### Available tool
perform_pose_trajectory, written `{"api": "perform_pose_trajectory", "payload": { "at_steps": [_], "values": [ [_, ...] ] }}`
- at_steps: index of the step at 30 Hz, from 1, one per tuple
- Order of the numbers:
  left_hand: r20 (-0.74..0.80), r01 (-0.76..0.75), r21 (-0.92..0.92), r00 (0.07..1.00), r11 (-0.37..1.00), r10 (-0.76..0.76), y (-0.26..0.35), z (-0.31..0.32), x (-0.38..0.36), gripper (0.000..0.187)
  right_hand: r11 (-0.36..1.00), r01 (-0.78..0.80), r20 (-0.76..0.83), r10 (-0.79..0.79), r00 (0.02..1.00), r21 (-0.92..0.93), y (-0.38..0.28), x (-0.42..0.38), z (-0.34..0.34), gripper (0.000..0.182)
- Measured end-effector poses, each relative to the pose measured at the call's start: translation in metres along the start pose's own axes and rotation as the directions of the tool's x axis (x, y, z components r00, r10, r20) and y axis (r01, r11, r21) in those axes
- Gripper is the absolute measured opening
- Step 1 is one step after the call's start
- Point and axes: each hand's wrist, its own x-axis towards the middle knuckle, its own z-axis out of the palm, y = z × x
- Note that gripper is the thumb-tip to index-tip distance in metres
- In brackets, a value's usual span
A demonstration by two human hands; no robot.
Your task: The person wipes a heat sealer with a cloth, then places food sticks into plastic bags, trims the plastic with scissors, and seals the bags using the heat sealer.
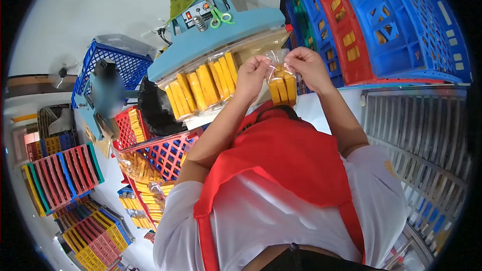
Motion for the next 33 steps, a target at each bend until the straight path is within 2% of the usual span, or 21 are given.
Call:
{"api": "perform_pose_trajectory", "payload": {
  "at_steps": [1, 4, 7, 9, 10, 12, 15, 17, 19, 20, 22, 23, 24, 25, 26, 27, 28, 29, 30, 31, 33],
  "values": [
    [-0.001, 0.001, 0.002, 1.000, 1.000, -0.001, -0.002, 0.000, 0.001, 0.006, 0.994, 0.067, -0.034, -0.070, 0.997, -0.087, -0.002, 0.002, 0.003, 0.005],
    [0.004, -0.068, -0.041, 0.998, 0.997, 0.068, -0.005, 0.002, 0.001, 0.004, 0.996, 0.086, -0.083, -0.083, 0.993, 0.034, -0.002, 0.002, 0.006, 0.009],
    [-0.064, -0.157, -0.027, 0.986, 0.987, 0.155, -0.008, 0.006, 0.002, 0.002, 0.996, 0.081, -0.140, -0.077, 0.987, 0.027, 0.004, 0.003, 0.001, 0.012],
    [0.059, -0.241, -0.041, 0.968, 0.970, 0.243, -0.012, 0.003, 0.005, 0.004, 0.998, 0.066, -0.123, -0.064, 0.990, 0.013, 0.005, 0.002, -0.002, 0.009],
    [0.057, -0.244, -0.040, 0.968, 0.969, 0.246, -0.010, -0.001, 0.005, 0.004, 0.999, 0.052, -0.111, -0.051, 0.992, 0.003, 0.005, 0.002, -0.002, 0.008],
    [0.298, -0.143, 0.145, 0.950, 0.979, 0.095, 0.000, -0.008, 0.003, 0.009, 0.997, 0.075, -0.074, -0.076, 0.994, -0.012, 0.003, 0.000, -0.002, 0.009],
    [0.348, -0.159, 0.198, 0.934, 0.967, 0.082, 0.016, 0.000, -0.003, 0.014, 0.994, 0.072, -0.012, -0.073, 0.997, -0.083, -0.010, -0.010, 0.002, 0.013],
    [0.280, -0.117, 0.195, 0.958, 0.974, 0.059, 0.009, -0.003, 0.002, 0.015, 0.989, 0.056, 0.015, -0.054, 0.998, -0.138, -0.009, -0.011, -0.002, 0.014],
    [0.210, -0.077, 0.192, 0.977, 0.978, 0.036, 0.009, -0.001, 0.003, 0.016, 0.978, 0.062, -0.041, -0.071, 0.997, -0.197, 0.000, -0.006, -0.012, 0.011],
    [0.156, -0.093, 0.282, 0.987, 0.955, 0.050, 0.009, 0.002, 0.002, 0.016, 0.978, 0.066, -0.039, -0.075, 0.996, -0.195, 0.004, -0.005, -0.015, 0.011],
    [0.103, -0.106, 0.375, 0.992, 0.921, 0.073, 0.015, 0.002, 0.001, 0.017, 0.803, 0.219, -0.019, -0.275, 0.961, -0.555, 0.002, -0.006, -0.014, 0.009],
    [0.249, -0.314, 0.551, 0.946, 0.773, 0.207, 0.020, -0.001, 0.001, 0.019, 0.804, 0.224, -0.019, -0.280, 0.960, -0.551, 0.003, -0.004, -0.015, 0.009],
    [0.414, -0.505, 0.661, 0.862, 0.555, 0.291, 0.023, -0.004, 0.002, 0.021, 0.812, 0.297, 0.021, -0.332, 0.943, -0.503, 0.004, -0.002, -0.015, 0.010],
    [0.417, -0.508, 0.664, 0.861, 0.549, 0.291, 0.021, -0.004, 0.004, 0.021, 0.813, 0.367, 0.058, -0.384, 0.922, -0.451, 0.005, -0.001, -0.015, 0.010],
    [0.495, -0.573, 0.594, 0.814, 0.565, 0.305, 0.015, -0.005, 0.010, 0.023, 0.813, 0.372, 0.056, -0.390, 0.919, -0.447, 0.004, 0.000, -0.014, 0.010],
    [0.568, -0.631, 0.517, 0.759, 0.579, 0.319, 0.018, -0.003, 0.013, 0.025, 0.852, 0.315, 0.058, -0.322, 0.945, -0.418, 0.002, 0.000, -0.013, 0.010],
    [0.572, -0.634, 0.520, 0.756, 0.572, 0.318, 0.021, -0.004, 0.016, 0.025, 0.885, 0.257, 0.062, -0.253, 0.966, -0.389, 0.000, 0.002, -0.012, 0.011],
    [0.560, -0.550, 0.485, 0.793, 0.680, 0.241, 0.025, -0.004, 0.019, 0.024, 0.885, 0.263, 0.060, -0.260, 0.964, -0.384, 0.003, 0.005, -0.014, 0.011],
    [0.551, -0.449, 0.448, 0.820, 0.773, 0.157, 0.030, -0.004, 0.020, 0.023, 0.946, 0.201, 0.044, -0.196, 0.980, -0.256, 0.007, 0.008, -0.015, 0.011],
    [0.554, -0.452, 0.453, 0.818, 0.769, 0.154, 0.031, -0.004, 0.020, 0.023, 0.984, 0.132, 0.039, -0.128, 0.991, -0.121, 0.009, 0.011, -0.015, 0.012],
    [0.433, -0.358, 0.523, 0.893, 0.774, 0.120, 0.031, -0.003, 0.019, 0.021, 0.975, 0.179, 0.046, -0.174, 0.984, -0.136, 0.003, 0.009, -0.013, 0.012]
  ]
}}
